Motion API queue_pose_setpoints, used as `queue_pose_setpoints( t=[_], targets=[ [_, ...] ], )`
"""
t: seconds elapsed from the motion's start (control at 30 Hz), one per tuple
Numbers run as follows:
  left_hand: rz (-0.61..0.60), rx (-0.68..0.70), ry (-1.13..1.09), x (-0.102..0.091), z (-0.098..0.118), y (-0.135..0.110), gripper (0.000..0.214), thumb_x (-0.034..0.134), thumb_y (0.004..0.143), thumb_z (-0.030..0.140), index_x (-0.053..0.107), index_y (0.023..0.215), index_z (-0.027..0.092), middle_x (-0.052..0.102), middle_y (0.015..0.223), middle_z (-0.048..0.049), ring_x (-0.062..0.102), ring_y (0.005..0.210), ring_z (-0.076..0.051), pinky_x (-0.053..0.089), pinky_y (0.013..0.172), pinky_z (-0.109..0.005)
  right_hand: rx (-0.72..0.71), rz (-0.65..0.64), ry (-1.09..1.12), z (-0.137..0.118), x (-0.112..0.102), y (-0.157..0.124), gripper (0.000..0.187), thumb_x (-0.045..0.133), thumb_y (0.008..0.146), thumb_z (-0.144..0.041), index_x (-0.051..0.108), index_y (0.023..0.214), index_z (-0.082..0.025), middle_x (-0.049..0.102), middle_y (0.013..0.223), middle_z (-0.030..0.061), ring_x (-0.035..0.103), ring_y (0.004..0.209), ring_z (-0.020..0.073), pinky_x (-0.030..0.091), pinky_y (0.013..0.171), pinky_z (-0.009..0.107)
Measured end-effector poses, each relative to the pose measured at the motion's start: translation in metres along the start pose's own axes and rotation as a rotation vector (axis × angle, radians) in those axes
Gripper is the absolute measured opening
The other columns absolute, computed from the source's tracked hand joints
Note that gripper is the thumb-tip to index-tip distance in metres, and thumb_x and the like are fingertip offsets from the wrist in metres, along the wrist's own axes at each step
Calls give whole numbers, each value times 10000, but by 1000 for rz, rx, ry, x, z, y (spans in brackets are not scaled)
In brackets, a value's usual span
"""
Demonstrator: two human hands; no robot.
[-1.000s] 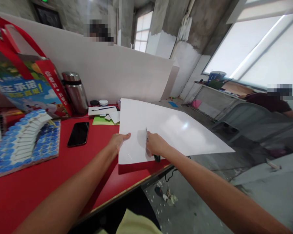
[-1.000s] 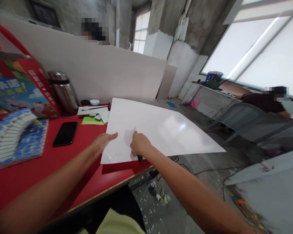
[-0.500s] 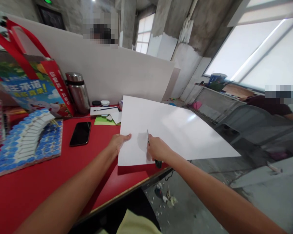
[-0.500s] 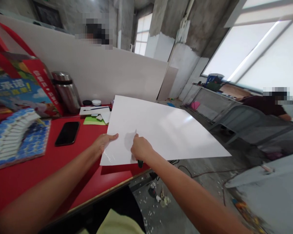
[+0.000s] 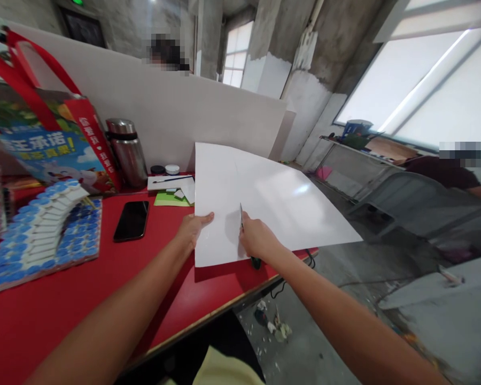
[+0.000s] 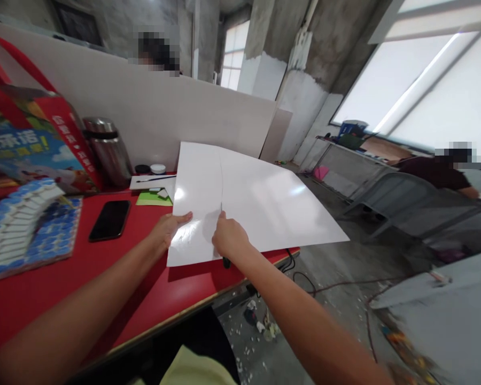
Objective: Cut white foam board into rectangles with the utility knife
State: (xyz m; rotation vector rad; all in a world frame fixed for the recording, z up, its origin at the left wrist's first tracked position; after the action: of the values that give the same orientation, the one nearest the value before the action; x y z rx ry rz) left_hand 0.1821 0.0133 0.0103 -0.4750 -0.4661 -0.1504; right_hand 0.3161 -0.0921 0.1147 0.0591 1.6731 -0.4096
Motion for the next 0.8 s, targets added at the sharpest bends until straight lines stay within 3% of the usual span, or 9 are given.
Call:
queue_pose_setpoints(
  t=[0.17, 0.37, 0.53, 0.63, 0.8],
  targets=[
    [8, 36, -17, -4, -7, 4, 405, 957, 480, 183, 732, 798, 71, 761, 726, -102, 705, 596, -229, 585, 606, -343, -17, 54, 5, 1, 14, 4, 576, 447, 966, -153, 310, 1516, -48, 717, 1076, 233, 704, 1016, 320, 489, 766, 342],
    [7, 49, -4, -9, -11, 6, 438, 973, 441, 198, 737, 791, 82, 770, 759, -108, 715, 632, -228, 582, 631, -332, -8, 33, 24, 4, 25, 0, 528, 430, 983, -160, 350, 1495, -63, 716, 1104, 224, 700, 1030, 318, 479, 784, 348],
    [-4, 43, 13, -7, -11, 4, 402, 959, 458, 166, 736, 781, 82, 769, 748, -110, 708, 612, -226, 580, 603, -329, 5, 30, 16, 8, 27, -1, 616, 432, 977, -157, 253, 1551, -25, 712, 1107, 241, 698, 1028, 331, 482, 787, 361],
    [-3, 45, 19, -5, -9, 2, 365, 945, 497, 168, 734, 784, 91, 767, 735, -105, 714, 619, -231, 586, 615, -331, -19, -9, 73, 7, 20, 5, 486, 417, 986, -161, 402, 1455, -36, 720, 1073, 229, 713, 974, 289, 486, 748, 312],
    [4, 40, 31, -5, -6, -1, 326, 928, 521, 145, 728, 774, 103, 756, 684, -90, 727, 647, -248, 594, 622, -332, -53, -79, 130, 7, 8, 14, 326, 429, 966, -144, 548, 1260, -69, 740, 845, 153, 711, 663, 194, 487, 630, 250]
  ],
)
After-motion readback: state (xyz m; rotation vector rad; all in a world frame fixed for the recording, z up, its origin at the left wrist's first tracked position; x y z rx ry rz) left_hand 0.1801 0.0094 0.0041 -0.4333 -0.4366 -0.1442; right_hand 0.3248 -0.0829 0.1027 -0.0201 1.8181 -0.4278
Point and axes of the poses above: each hand's wrist, its own y-axis towards the middle knuckle, its own x-axis out of the palm, z = x × y, the point moved 3 cm from there along y, towards the middle knuckle
